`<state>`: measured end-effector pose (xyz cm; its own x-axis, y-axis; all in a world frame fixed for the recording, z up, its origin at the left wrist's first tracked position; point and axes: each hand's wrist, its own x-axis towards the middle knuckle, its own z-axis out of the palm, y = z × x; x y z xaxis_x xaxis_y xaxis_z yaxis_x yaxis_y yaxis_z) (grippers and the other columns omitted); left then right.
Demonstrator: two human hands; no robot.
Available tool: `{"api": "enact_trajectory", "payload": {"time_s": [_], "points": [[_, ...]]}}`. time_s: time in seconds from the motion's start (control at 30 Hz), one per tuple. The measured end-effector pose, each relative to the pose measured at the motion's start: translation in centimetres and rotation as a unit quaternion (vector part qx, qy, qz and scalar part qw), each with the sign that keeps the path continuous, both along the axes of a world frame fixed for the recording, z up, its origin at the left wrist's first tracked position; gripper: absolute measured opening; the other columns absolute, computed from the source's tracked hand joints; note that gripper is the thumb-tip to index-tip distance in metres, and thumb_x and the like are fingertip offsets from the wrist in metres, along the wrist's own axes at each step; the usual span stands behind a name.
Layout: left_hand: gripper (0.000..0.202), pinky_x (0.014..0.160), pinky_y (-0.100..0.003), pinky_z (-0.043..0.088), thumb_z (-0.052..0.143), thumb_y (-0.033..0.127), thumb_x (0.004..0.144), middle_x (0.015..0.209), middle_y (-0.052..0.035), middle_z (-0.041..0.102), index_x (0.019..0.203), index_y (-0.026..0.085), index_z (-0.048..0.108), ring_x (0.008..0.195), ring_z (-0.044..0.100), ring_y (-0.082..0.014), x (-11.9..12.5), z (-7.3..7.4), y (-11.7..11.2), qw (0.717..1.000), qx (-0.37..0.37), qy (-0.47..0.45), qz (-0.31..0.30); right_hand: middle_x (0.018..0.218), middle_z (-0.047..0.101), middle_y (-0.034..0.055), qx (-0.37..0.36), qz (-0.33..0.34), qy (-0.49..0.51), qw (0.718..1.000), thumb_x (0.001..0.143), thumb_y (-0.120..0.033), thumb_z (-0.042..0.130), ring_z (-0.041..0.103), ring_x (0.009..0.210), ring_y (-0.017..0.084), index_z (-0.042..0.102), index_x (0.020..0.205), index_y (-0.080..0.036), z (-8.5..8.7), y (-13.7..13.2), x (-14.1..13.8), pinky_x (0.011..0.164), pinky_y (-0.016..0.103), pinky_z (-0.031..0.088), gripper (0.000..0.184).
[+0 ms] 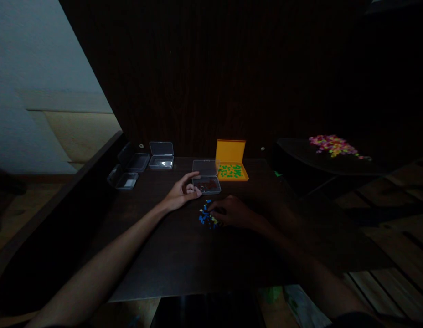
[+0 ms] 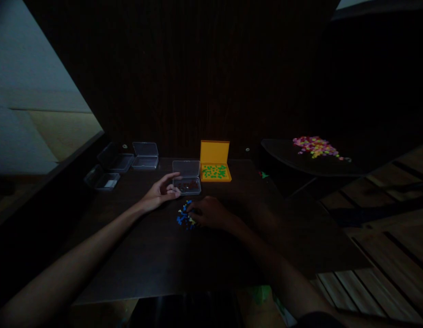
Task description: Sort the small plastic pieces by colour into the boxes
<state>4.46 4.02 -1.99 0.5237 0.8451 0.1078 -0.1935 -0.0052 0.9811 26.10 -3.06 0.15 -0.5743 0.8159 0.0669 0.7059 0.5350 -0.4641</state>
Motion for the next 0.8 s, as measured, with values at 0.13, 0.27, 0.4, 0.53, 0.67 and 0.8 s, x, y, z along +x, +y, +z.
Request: {"api": "enact_trajectory", "payload": {"time_s": [0.13,0.27,0.4,0.53,0.67,0.8], "points": [[0.070,0.075,-0.023,0.052,0.079,0.013,0.068,0.134,-0.0138,0.051,0.131,0.021,0.050,0.077,0.062,-0.0062,-0.02,0.06,0.00,1.000,-0.002,0.002,-0.001,0.080,0.074,0.0024,-0.008,-0.003,0.008,1.000,0.089,-0.027,0.059,0.065,0.064,0.013,0.072,0.099,-0.020,-0.05,0.03,0.00,0.064,0.022,0.040,0.018],[0.070,0.074,-0.022,0.051,0.078,0.013,0.068,0.134,-0.0135,0.051,0.131,0.021,0.050,0.077,0.063,-0.0062,-0.02,0.02,0.04,1.000,0.002,0.004,-0.002,0.080,0.074,0.0028,-0.013,-0.005,0.009,1.000,0.090,-0.027,0.058,0.065,0.067,0.014,0.071,0.095,-0.019,0.03,0.07,0.01,0.066,0.022,0.040,0.017],[0.070,0.073,-0.021,0.051,0.079,0.014,0.068,0.134,-0.0135,0.050,0.131,0.021,0.050,0.077,0.062,-0.0062,-0.03,0.05,0.02,1.000,0.004,0.012,0.001,0.077,0.072,0.0020,-0.020,-0.010,0.005,1.000,0.090,-0.027,0.057,0.063,0.064,0.013,0.070,0.094,-0.018,0.26,0.01,-0.02,0.064,0.022,0.038,0.016],[0.070,0.073,-0.022,0.051,0.078,0.014,0.068,0.134,-0.0138,0.050,0.131,0.021,0.050,0.077,0.062,-0.0066,-0.04,0.12,0.00,1.000,0.004,0.013,0.001,0.071,0.069,0.0004,-0.016,-0.030,0.000,0.999,0.090,-0.026,0.058,0.058,0.059,0.011,0.069,0.094,-0.018,0.34,-0.03,-0.03,0.061,0.022,0.036,0.014],[0.070,0.074,-0.023,0.052,0.079,0.015,0.068,0.135,-0.0146,0.050,0.132,0.021,0.050,0.077,0.062,-0.0067,0.00,0.12,0.04,1.000,0.004,0.012,-0.002,0.068,0.066,-0.0006,-0.011,-0.042,0.002,0.999,0.088,-0.027,0.060,0.057,0.058,0.011,0.067,0.103,-0.018,0.18,0.03,-0.10,0.061,0.022,0.036,0.019],[0.072,0.073,-0.024,0.052,0.079,0.015,0.067,0.134,-0.0148,0.052,0.132,0.021,0.049,0.076,0.062,-0.0071,0.03,0.03,0.08,1.000,0.006,0.017,0.003,0.069,0.067,-0.0005,-0.016,-0.032,0.009,0.999,0.088,-0.029,0.060,0.057,0.058,0.011,0.068,0.105,-0.019,0.08,0.02,-0.32,0.060,0.021,0.035,0.021]]}}
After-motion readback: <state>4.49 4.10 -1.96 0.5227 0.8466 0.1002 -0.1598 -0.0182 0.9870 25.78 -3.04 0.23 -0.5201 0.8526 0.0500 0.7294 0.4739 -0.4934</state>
